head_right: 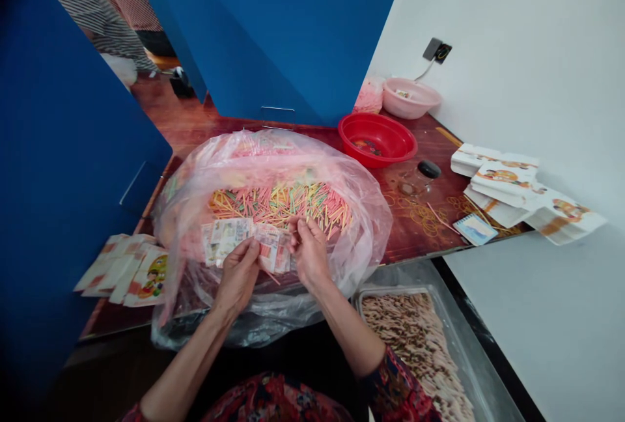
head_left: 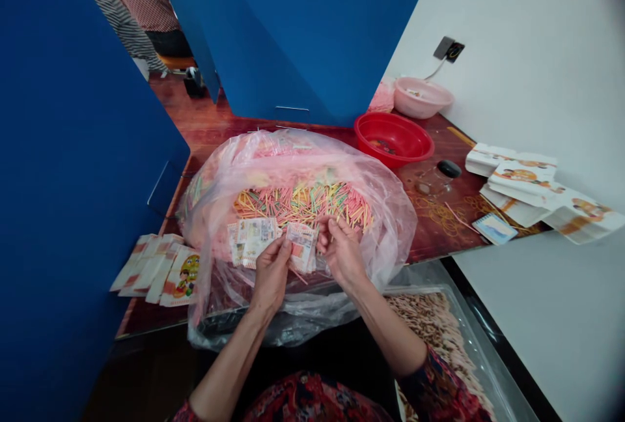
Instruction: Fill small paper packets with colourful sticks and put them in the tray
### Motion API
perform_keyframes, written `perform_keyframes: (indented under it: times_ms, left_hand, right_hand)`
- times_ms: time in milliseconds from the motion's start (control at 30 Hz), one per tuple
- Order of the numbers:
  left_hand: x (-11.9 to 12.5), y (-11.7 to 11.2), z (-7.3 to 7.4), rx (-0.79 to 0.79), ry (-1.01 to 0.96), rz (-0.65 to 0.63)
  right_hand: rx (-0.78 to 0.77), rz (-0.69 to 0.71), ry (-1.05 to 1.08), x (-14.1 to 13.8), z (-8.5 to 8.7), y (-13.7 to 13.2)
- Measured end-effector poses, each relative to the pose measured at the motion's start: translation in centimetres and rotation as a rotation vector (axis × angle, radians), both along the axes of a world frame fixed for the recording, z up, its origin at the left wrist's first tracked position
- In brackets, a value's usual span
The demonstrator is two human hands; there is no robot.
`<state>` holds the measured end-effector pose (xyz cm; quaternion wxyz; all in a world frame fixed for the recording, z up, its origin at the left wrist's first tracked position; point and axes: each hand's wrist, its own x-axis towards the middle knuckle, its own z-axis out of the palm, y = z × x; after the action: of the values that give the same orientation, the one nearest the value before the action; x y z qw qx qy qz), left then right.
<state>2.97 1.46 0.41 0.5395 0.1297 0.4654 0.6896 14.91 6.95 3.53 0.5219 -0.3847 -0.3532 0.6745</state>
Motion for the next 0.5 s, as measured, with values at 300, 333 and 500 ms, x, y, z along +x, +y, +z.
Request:
perform_keyframes:
  times_ms: [300, 333, 500]
  left_hand:
    - [0.0, 0.4, 0.6, 0.006, -0.050, -0.056]
    - [-0.2, 0.4, 0.6, -0.006, -0.041, -0.048]
    - [-1.0, 0.6, 0.3, -0.056, 0.045, 0.024]
  right_hand:
    - [0.411, 0.042, -0.488, 0.5, 0.2, -0.7]
    - [0.421, 0.054, -0.487, 0.5, 0.3, -0.7]
    - [0.397, 0.064, -0.483, 0.4, -0.1, -0.3]
